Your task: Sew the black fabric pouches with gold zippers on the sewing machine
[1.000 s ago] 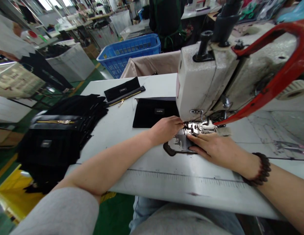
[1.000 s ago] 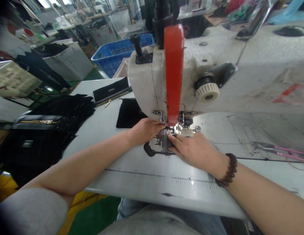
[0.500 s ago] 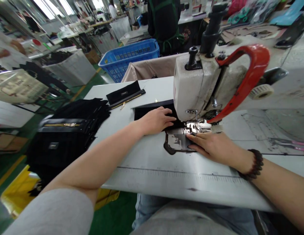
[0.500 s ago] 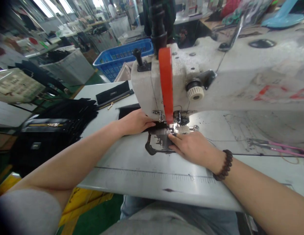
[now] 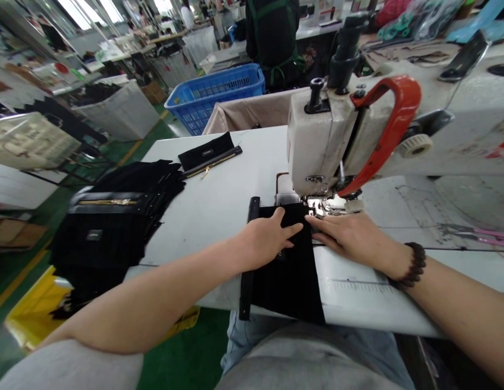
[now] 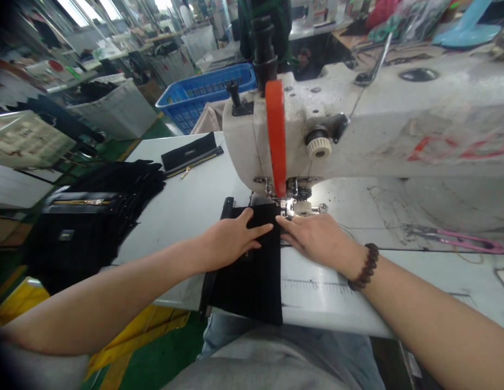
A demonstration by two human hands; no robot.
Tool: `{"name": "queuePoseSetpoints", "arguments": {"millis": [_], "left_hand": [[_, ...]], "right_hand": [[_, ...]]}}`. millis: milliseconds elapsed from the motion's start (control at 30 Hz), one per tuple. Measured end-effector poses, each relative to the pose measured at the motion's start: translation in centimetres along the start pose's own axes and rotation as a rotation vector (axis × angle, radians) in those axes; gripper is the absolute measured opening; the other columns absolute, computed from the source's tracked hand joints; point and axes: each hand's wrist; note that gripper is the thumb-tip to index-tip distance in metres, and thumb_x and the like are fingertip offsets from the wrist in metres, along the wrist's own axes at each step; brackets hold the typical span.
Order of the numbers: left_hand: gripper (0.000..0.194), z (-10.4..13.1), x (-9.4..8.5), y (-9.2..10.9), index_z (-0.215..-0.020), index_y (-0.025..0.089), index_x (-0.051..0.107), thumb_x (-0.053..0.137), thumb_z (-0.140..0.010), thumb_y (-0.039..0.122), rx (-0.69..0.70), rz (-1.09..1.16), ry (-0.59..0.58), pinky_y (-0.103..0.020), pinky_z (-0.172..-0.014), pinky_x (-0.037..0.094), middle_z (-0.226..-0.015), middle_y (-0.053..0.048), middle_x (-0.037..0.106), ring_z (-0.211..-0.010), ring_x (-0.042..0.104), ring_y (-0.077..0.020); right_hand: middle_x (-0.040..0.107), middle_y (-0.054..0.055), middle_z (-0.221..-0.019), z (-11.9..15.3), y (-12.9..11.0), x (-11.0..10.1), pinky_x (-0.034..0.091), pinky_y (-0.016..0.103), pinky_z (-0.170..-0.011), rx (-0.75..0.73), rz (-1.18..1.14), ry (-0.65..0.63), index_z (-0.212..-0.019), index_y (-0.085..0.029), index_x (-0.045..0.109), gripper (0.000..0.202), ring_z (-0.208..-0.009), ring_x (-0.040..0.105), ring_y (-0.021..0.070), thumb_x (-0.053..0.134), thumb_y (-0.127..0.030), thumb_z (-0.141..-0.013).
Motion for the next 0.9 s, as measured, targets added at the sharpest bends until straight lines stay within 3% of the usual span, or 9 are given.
{"name": "queuePoseSetpoints", "arguments": {"millis": [133, 267, 333, 400, 500, 600, 700, 767, 900], "left_hand": [[0.05, 0.7, -0.7, 0.3, -0.133, 0.025, 0.041, 0.042, -0.088, 0.048, -0.007, 0.061, 0.026, -0.03, -0.062, 0.05, -0.116, -0.016, 0.048, -0.078, 0.063, -0.0217], [0.08, 3.8, -1.3, 2.8, -0.124, 0.011, 0.05, 0.05, -0.071, 0.071, 0.15, 0.147, 0.159, -0.048, -0.088, 0.045, -0.122, -0.022, 0.048, -0.11, 0.05, -0.037], [0.075, 5.4, -0.8, 3.9, -0.124, 0.006, 0.048, 0.058, -0.073, 0.06, 0.281, 0.182, 0.22, -0.047, -0.094, 0.043, -0.129, -0.024, 0.044, -0.117, 0.045, -0.0368], [0.049, 6.6, 0.2, 4.4, -0.12, 0.003, 0.05, 0.053, -0.085, 0.037, 0.308, 0.273, 0.312, -0.041, -0.096, 0.045, -0.126, -0.021, 0.05, -0.116, 0.048, -0.0305], [0.03, 7.5, 1.5, 3.9, -0.109, 0.007, 0.056, 0.032, -0.093, 0.017, 0.132, 0.623, 0.5, -0.028, -0.087, 0.052, -0.106, -0.013, 0.064, -0.1, 0.061, -0.0168], [0.029, 7.7, 2.0, 3.4, -0.096, 0.011, 0.058, 0.031, -0.095, 0.02, -0.043, 0.839, 0.657, -0.025, -0.076, 0.056, -0.095, -0.009, 0.067, -0.087, 0.064, -0.013], [0.023, 7.9, 2.0, 3.8, -0.099, 0.012, 0.058, 0.051, -0.087, 0.03, 0.144, 0.609, 0.597, -0.039, -0.085, 0.053, -0.11, -0.014, 0.062, -0.102, 0.059, -0.0228], [0.016, 8.0, 2.1, 4.2, -0.095, 0.012, 0.059, 0.053, -0.086, 0.025, 0.231, 0.536, 0.536, -0.038, -0.085, 0.053, -0.108, -0.013, 0.062, -0.101, 0.059, -0.0228], [0.018, 8.1, 2.2, 4.5, -0.083, 0.014, 0.056, 0.04, -0.091, 0.018, 0.026, 0.772, 0.613, -0.027, -0.074, 0.054, -0.095, -0.009, 0.063, -0.088, 0.062, -0.0142]], "right_hand": [[0.069, 0.009, -0.09, -0.1, -0.1, -0.7, 0.043, 0.028, -0.059, 0.029, -0.014, -0.021, -0.12, -0.012, 0.052, 0.034, -0.076, 0.065, 0.0188, 0.049, -0.025, -0.088], [0.068, 0.005, -0.082, 0.8, -1.5, -3.3, 0.042, 0.027, -0.057, 0.009, -0.08, -0.149, -0.104, -0.016, 0.061, 0.023, -0.071, 0.064, 0.018, 0.052, -0.023, -0.085], [0.065, 0.003, -0.073, 2.0, -2.9, -4.7, 0.041, 0.027, -0.055, -0.014, -0.132, -0.243, -0.093, -0.018, 0.064, 0.016, -0.065, 0.062, 0.0169, 0.054, -0.024, -0.083], [0.062, 0.001, -0.071, 3.4, -4.6, -5.3, 0.04, 0.027, -0.055, -0.032, -0.176, -0.255, -0.094, -0.019, 0.064, 0.015, -0.063, 0.06, 0.0162, 0.055, -0.024, -0.082], [0.061, 0.003, -0.078, 5.2, -7.2, -4.6, 0.042, 0.03, -0.058, -0.035, -0.192, -0.109, -0.111, -0.015, 0.056, 0.031, -0.067, 0.058, 0.0177, 0.056, -0.02, -0.081], [0.06, 0.006, -0.08, 6.3, -9.3, -2.8, 0.043, 0.032, -0.06, 0.002, -0.171, 0.074, -0.117, -0.009, 0.051, 0.034, -0.069, 0.055, 0.0187, 0.05, -0.017, -0.084], [0.059, 0.006, -0.076, 7.0, -10.8, -1.2, 0.041, 0.031, -0.059, 0.033, -0.172, 0.235, -0.103, -0.01, 0.056, 0.021, -0.066, 0.052, 0.0174, 0.044, -0.015, -0.087], [0.059, 0.006, -0.074, 7.4, -11.4, -0.6, 0.04, 0.03, -0.058, 0.056, -0.193, 0.306, -0.092, -0.012, 0.059, 0.016, -0.064, 0.049, 0.0165, 0.044, -0.015, -0.088], [0.059, 0.006, -0.074, 7.8, -11.8, 0.0, 0.039, 0.029, -0.058, 0.111, -0.231, 0.343, -0.088, -0.013, 0.059, 0.013, -0.063, 0.048, 0.0159, 0.046, -0.016, -0.087]]}}
Point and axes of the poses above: each hand's wrist, its own z-axis away from the middle knuckle, its own x-axis out of the palm, y = z × x
